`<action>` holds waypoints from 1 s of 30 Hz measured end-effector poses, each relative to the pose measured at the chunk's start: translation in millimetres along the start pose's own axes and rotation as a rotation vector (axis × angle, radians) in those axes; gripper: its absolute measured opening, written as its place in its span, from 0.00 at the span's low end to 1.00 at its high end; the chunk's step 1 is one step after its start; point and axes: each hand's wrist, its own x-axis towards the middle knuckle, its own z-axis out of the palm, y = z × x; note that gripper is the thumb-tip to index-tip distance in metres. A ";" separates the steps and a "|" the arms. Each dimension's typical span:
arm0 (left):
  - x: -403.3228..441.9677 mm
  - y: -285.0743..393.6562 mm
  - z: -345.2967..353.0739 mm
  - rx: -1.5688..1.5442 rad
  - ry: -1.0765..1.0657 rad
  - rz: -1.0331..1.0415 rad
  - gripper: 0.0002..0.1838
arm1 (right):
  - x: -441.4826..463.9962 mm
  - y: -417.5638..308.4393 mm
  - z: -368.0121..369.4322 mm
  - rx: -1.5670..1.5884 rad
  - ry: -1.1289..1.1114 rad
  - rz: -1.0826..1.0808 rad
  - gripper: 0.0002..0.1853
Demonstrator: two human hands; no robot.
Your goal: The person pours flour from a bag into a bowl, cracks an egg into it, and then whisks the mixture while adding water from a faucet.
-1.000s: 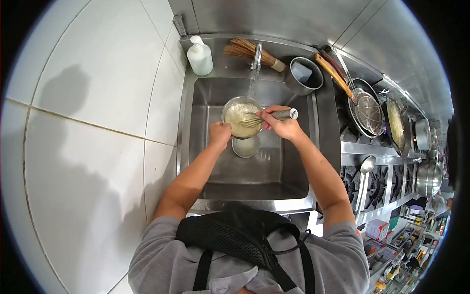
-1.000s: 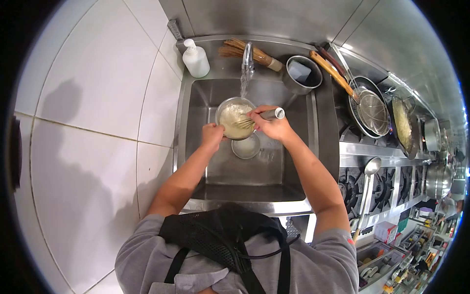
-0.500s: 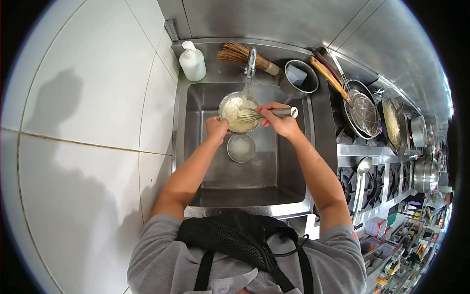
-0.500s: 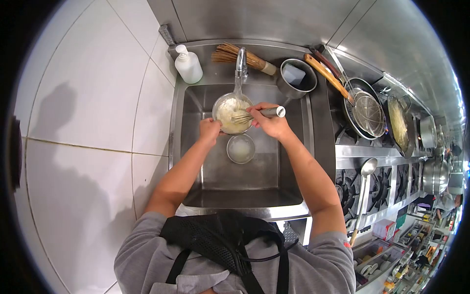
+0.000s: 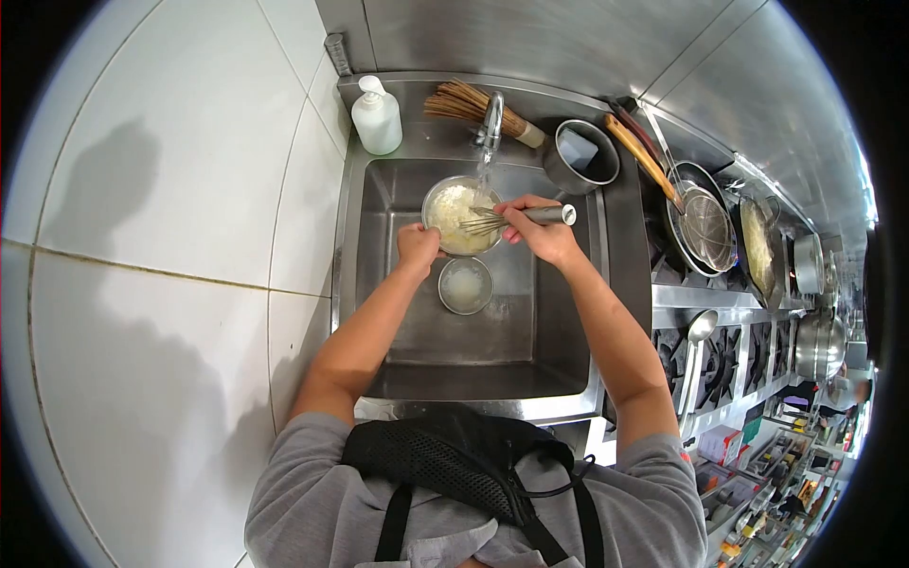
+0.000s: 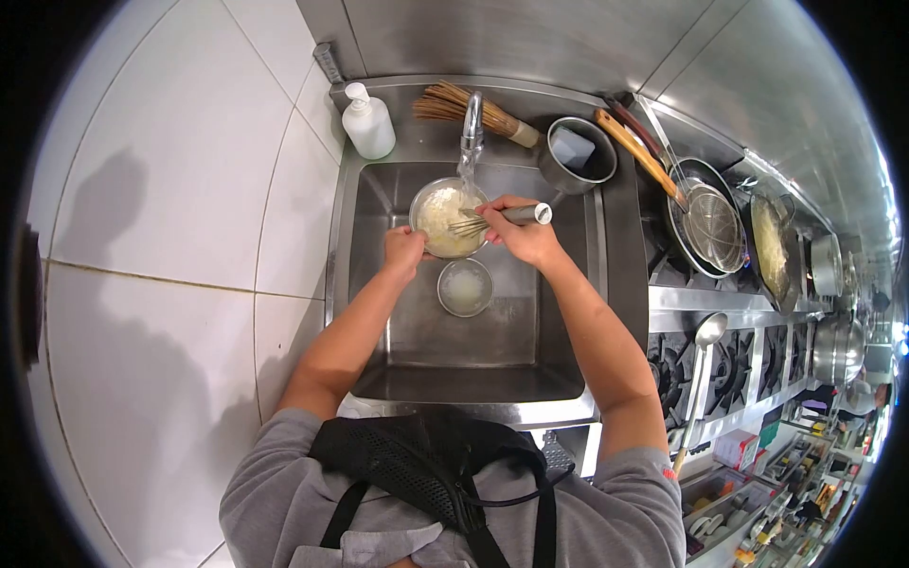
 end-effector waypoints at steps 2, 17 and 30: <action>-0.8 0.9 -0.1 -0.007 0.001 -0.002 0.04 | 1.1 1.5 -0.5 -0.007 0.001 -0.004 0.08; 0.8 -3.6 2.8 -0.036 -0.031 -0.005 0.05 | 3.5 5.9 -6.0 0.007 0.002 0.008 0.09; 4.8 -8.0 1.3 -0.007 -0.040 -0.006 0.06 | 4.0 5.3 -5.6 -0.002 0.004 0.007 0.09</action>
